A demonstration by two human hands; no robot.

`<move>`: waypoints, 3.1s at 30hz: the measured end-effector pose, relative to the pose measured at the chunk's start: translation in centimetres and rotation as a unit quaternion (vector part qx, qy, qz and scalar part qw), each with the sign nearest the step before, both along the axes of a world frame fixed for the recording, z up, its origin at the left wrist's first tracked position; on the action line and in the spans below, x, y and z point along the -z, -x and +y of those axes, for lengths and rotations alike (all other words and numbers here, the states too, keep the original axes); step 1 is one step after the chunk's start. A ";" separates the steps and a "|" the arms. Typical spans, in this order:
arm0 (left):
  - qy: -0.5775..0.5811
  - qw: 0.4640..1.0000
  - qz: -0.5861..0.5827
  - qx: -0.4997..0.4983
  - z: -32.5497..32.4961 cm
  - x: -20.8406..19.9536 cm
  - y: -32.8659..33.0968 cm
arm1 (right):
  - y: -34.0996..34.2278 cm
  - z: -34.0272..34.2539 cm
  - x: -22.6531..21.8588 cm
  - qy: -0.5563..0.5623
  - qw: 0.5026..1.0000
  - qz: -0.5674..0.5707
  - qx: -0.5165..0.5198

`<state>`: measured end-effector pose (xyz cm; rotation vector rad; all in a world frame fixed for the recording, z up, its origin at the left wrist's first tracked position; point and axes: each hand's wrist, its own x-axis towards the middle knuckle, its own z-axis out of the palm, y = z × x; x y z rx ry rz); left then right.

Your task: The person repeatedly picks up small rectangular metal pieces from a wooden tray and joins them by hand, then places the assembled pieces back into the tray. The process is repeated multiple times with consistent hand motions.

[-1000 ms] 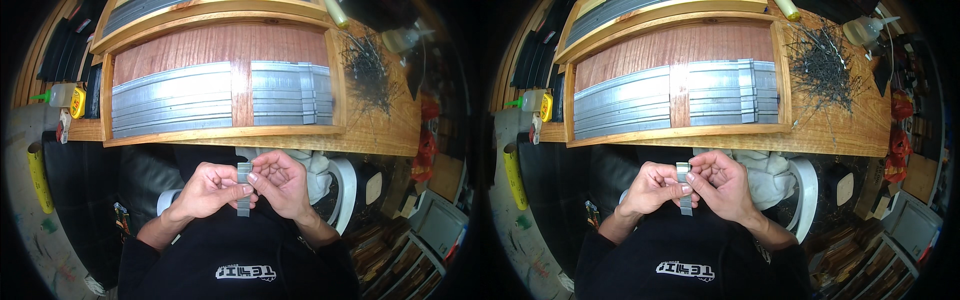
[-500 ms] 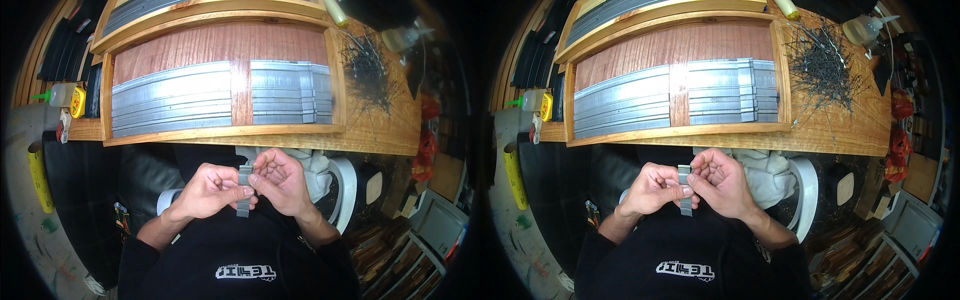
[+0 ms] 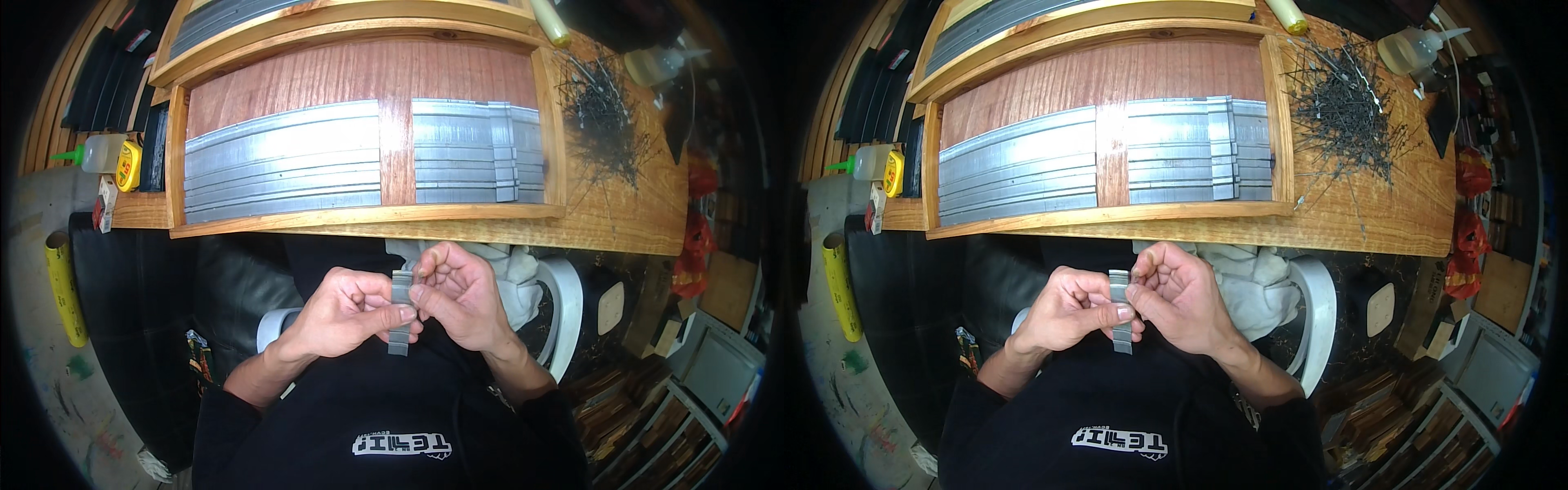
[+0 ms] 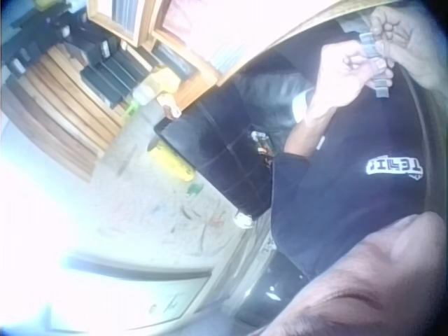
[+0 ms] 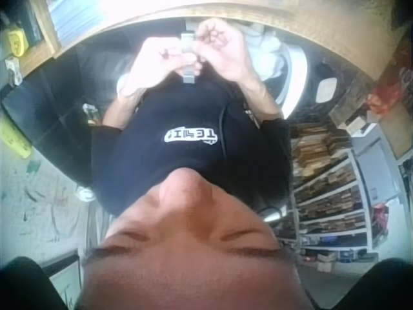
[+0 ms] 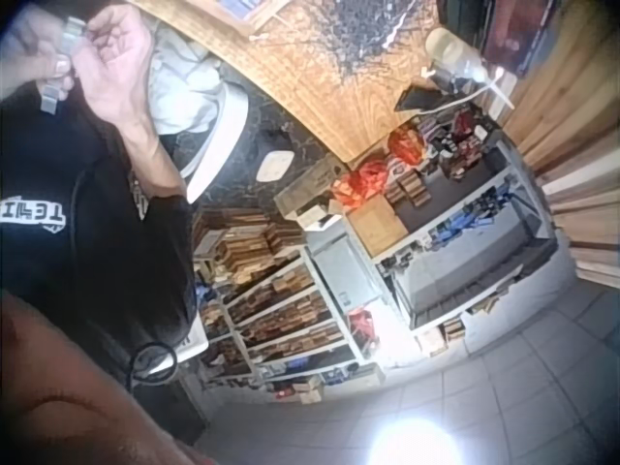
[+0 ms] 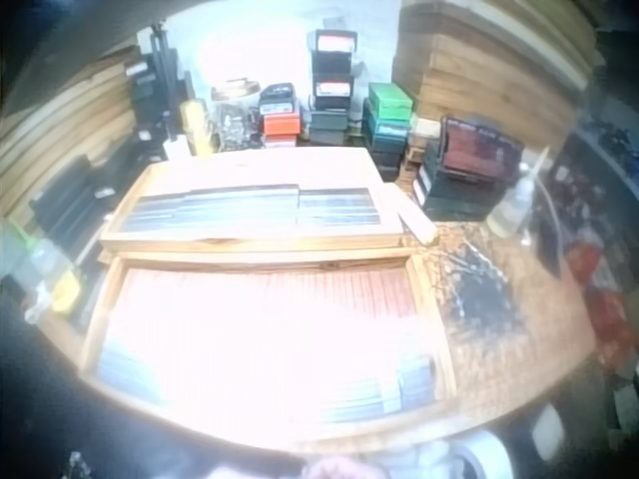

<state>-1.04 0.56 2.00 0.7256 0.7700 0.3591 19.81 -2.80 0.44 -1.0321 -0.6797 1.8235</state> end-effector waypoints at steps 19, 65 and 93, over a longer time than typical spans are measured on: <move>-0.002 1.000 0.001 -0.015 -0.5 0.3 0.1 | -0.1 -0.3 -0.6 0.004 0.996 -0.092 0.000; -0.313 0.946 0.042 0.077 2.9 -3.1 -0.2 | -0.9 1.7 -5.0 -0.253 0.921 -0.297 -0.008; 0.019 1.000 0.007 -0.014 0.2 -0.1 -0.3 | 0.2 -0.4 -0.2 -0.056 0.993 -0.097 0.038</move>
